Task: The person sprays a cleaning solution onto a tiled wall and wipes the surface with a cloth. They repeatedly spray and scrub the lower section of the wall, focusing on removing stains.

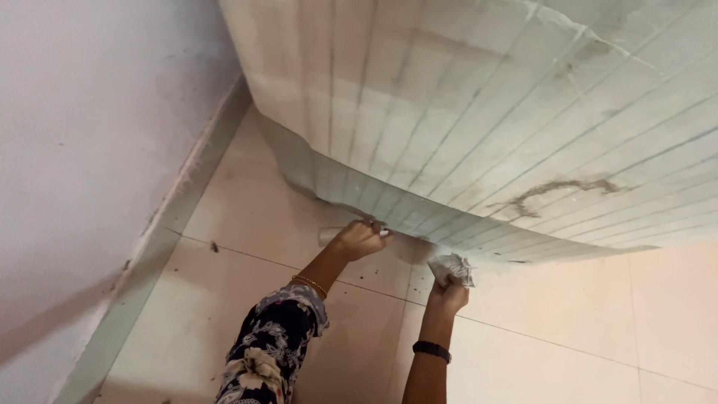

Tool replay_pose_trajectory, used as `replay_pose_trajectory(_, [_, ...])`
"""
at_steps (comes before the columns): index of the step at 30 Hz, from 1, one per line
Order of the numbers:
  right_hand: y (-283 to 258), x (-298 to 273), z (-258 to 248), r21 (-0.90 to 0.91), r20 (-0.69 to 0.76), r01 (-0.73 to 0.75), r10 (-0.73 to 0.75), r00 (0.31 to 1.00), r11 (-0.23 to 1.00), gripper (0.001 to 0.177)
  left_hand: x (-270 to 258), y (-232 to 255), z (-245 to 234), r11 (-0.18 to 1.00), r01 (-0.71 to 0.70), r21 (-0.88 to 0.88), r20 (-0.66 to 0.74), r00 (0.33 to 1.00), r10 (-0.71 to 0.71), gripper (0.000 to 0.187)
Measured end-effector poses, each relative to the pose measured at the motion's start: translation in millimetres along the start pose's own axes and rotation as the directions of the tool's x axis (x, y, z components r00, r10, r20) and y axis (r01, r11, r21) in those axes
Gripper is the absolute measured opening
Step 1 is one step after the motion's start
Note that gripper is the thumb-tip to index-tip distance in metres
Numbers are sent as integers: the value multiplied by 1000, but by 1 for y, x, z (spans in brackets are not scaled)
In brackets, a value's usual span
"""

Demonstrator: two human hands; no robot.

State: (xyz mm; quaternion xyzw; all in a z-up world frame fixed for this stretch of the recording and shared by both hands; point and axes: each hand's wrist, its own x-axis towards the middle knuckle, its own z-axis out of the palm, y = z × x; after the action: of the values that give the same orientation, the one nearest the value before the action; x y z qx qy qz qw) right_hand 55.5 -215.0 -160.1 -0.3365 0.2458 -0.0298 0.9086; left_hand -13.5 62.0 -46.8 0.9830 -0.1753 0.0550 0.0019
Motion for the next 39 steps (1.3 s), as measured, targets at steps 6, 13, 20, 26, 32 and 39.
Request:
replay_pose_trajectory(6, [21, -5, 2, -17, 59, -35, 36, 998, 999, 41, -46, -35, 8, 996, 85, 2, -66, 994, -85, 31])
replay_pose_trajectory(13, [54, -17, 12, 16, 63, -143, 142, 988, 990, 40, -78, -72, 23, 952, 300, -60, -39, 952, -303, 49])
replay_pose_trajectory(20, [95, -27, 44, -79, 180, -216, 227, 957, 973, 22, -105, -102, 16, 894, 447, -30, -1, 894, -448, 61])
replay_pose_trajectory(26, [188, -69, 135, -113, 115, -461, 473, 874, 880, 21, -112, -110, -3, 796, 600, -80, -13, 798, -603, 58])
replay_pose_trajectory(32, [160, -70, 148, -108, 189, -573, 582, 791, 813, 20, -100, -106, -24, 919, 391, -46, -6, 920, -392, 62])
replay_pose_trajectory(39, [-20, 8, 81, -34, 40, -229, 230, 972, 973, 9, -85, -99, -29, 939, 333, -92, 44, 943, -330, 57])
